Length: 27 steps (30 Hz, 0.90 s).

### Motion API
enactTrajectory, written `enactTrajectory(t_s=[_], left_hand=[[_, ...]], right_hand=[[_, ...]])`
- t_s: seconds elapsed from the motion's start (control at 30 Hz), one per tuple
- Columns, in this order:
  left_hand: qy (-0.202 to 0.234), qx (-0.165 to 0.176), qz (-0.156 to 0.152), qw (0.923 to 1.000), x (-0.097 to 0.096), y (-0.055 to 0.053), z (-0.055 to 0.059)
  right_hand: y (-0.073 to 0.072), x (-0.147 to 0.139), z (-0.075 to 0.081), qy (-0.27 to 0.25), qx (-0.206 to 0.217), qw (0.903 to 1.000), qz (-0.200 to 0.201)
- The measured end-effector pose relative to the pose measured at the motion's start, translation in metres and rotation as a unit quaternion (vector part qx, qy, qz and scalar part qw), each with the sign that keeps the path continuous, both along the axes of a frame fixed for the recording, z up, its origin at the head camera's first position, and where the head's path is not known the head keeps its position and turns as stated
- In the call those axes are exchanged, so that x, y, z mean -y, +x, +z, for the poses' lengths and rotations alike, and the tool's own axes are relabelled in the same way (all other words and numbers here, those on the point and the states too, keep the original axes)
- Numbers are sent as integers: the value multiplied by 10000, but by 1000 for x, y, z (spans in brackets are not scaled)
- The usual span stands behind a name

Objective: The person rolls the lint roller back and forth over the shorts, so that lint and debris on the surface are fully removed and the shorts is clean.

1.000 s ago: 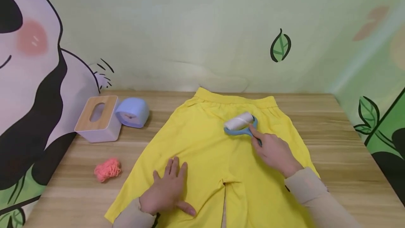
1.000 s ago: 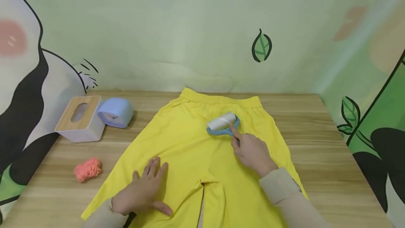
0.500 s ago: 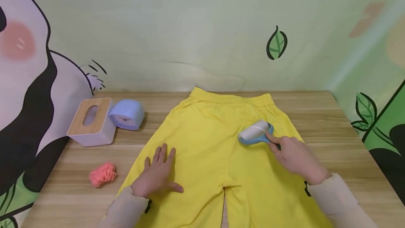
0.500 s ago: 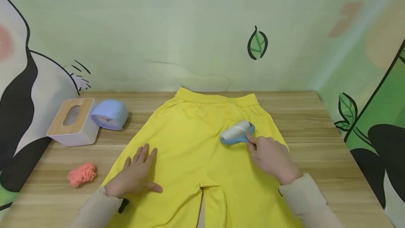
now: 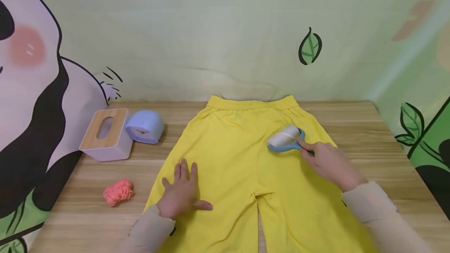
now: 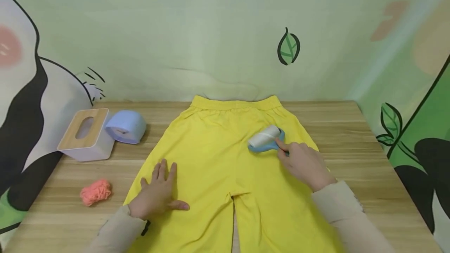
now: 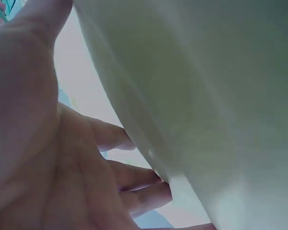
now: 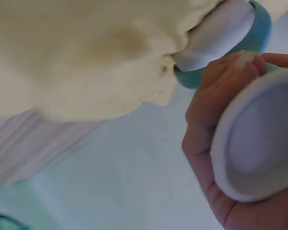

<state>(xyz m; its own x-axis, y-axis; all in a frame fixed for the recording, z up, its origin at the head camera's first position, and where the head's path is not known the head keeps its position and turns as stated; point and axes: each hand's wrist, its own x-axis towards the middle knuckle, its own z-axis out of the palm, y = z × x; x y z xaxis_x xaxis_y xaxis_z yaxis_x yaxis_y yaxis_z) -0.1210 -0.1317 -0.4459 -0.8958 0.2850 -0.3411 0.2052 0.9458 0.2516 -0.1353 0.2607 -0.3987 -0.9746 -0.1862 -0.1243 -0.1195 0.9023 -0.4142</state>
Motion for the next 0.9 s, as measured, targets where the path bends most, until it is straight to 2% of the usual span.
enactTrajectory(t_s=[0.27, 0.5, 0.6, 0.73, 0.9], left_hand=[[-178, 36, -35, 9998, -2, 0, 4], [-169, 108, -79, 9998, -3, -2, 0], [-118, 138, -80, 9998, -3, -3, -2], [-124, 120, -78, 9998, -1, -2, -3], [-74, 13, -137, 9999, 0, -2, -5]], right_hand=[[45, -39, 9, -66, 493, 9984, -255], [79, -69, 20, 313, 1170, 9914, -500], [91, -77, 23, 587, 1306, 9878, -609], [94, -76, 26, 755, 1290, 9870, -591], [76, -62, 33, 594, 1304, 9889, -387]])
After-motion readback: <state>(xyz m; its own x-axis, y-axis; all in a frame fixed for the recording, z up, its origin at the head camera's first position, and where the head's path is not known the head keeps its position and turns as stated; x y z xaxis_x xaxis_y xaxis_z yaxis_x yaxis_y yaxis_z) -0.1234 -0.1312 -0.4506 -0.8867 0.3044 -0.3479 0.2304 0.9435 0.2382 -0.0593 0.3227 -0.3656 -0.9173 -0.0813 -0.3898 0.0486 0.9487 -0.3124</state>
